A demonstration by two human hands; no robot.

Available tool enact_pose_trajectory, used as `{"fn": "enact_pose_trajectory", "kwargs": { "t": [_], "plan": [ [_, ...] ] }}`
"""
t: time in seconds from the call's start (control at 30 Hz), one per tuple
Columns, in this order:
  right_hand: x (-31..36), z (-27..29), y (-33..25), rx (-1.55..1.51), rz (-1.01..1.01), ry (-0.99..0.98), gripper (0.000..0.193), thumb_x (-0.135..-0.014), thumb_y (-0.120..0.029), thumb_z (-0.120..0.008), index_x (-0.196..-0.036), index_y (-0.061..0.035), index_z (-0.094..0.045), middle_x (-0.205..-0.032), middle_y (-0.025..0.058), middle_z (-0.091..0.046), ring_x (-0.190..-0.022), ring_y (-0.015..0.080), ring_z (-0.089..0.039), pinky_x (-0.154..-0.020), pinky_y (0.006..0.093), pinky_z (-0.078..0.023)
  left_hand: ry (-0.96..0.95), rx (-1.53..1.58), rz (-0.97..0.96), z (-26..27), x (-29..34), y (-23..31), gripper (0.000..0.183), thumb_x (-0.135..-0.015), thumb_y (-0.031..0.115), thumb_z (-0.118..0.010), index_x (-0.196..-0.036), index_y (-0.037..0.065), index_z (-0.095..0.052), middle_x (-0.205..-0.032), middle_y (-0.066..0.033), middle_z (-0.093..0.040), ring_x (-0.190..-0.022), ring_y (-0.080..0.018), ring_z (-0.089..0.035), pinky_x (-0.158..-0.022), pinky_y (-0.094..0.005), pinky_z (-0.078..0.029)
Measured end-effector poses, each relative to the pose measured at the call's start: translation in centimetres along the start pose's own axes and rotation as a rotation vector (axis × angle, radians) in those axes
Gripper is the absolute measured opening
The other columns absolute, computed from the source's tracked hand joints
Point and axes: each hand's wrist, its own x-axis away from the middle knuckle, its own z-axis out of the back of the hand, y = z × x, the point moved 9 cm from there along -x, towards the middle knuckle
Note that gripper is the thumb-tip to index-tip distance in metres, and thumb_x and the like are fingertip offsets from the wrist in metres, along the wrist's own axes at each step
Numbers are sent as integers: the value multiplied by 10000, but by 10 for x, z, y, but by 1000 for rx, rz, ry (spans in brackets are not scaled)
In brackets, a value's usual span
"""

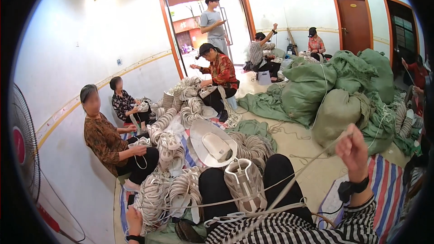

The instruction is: The recorder is lacing a shoe while sitting in a room with other workers who are also preparing shoe components.

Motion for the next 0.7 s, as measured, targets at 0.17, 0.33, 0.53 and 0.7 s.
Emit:
{"fn": "enact_pose_trajectory", "kwargs": {
  "t": [0.17, 0.33, 0.53, 0.7],
  "plan": [
    [-9, 174, -41, 108, 124, 648, 144, -940, -222, -599, -965, -95, -536, -787, 20, -625, -631, 111, -584, -535, 274, -503, 51, -195, 149, 3, -2, -88, 228, -788, 59, -576, -988, -22, -503, -853, -245, -574, -821, -434, -543, -735, -522, -417],
    [37, 312, -4, 707, -271, 816, 142, -855, -152, -631, -951, -47, -619, -786, 67, -663, -606, 158, -616, -534, 320, -519, 71, -318, 398, -7, 14, -143, 274, -796, 104, -593, -1021, -51, -572, -930, -247, -625, -917, -448, -590, -808, -497, -477],
    [75, 281, 127, 1924, -567, 266, 318, -725, -126, -648, -1034, -57, -670, -921, 170, -673, -926, 363, -635, -815, 447, -498, -630, -294, 122, -119, 21, -31, 273, -750, 158, -606, -978, 19, -667, -907, -229, -660, -834, -413, -640, -718, -503, -502],
    [58, 91, 209, 1562, -223, -278, 242, -831, -171, -631, -1054, -77, -641, -976, 143, -654, -894, 352, -637, -757, 440, -514, -292, 477, -271, -78, -5, 216, 210, -775, 98, -603, -975, 37, -632, -823, -183, -651, -772, -387, -637, -669, -438, -512]
  ]
}}
